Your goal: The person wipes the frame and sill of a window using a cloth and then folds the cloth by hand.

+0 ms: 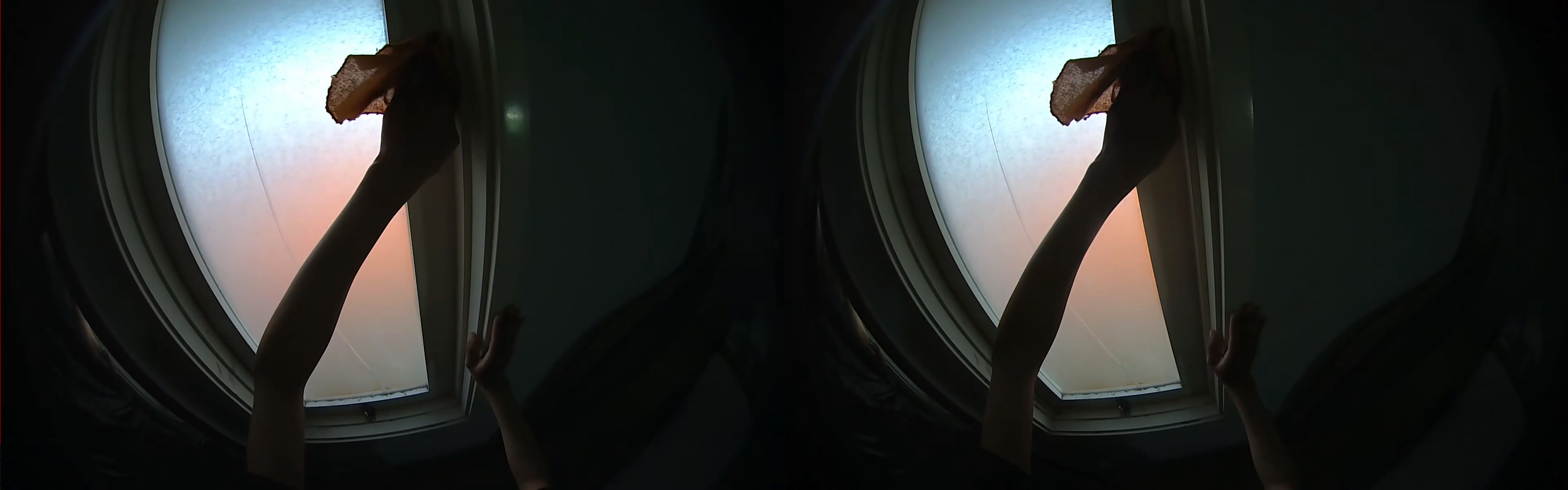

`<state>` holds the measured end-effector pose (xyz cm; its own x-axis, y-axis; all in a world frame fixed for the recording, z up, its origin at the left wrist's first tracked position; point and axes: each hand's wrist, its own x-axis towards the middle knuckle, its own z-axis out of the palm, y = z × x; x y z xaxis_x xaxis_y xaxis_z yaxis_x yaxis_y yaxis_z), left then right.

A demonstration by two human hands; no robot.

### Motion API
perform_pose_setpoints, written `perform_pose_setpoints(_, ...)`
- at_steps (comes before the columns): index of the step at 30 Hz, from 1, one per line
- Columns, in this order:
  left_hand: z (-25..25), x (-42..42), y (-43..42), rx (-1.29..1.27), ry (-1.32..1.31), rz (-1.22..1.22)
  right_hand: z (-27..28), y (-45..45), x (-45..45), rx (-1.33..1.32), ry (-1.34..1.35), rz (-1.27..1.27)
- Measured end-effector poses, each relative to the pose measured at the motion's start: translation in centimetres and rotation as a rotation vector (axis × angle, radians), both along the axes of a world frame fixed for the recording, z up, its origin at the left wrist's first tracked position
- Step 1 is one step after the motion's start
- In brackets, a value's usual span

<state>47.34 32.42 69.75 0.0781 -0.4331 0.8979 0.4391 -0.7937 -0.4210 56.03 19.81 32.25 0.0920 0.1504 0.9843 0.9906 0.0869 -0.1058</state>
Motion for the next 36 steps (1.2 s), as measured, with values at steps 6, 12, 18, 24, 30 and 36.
perform_pose_setpoints(6,-2.8,0.2,-0.6,-0.110,-0.020,-0.218,0.1,0.2,0.2,0.047,-0.024,0.017)
perform_pose_setpoints(12,-6.0,-1.3,-1.5,-0.377,0.109,-0.750,0.0,0.5,0.2,0.079,0.007,0.030)
perform_pose_setpoints(18,-9.8,-2.9,-2.7,-0.377,0.159,-0.273,-0.1,0.4,0.3,0.034,-0.009,0.033)
perform_pose_setpoints(24,-12.4,-1.9,-4.1,-0.370,0.047,-0.420,0.1,0.5,0.2,0.094,0.004,0.049)
perform_pose_setpoints(30,-15.0,-2.1,-2.6,-0.595,0.169,-0.862,-0.2,0.5,0.2,0.048,0.018,0.015)
perform_pose_setpoints(36,-19.0,-0.8,-4.2,-0.686,0.050,-0.832,0.0,0.6,0.3,0.068,0.016,0.053)
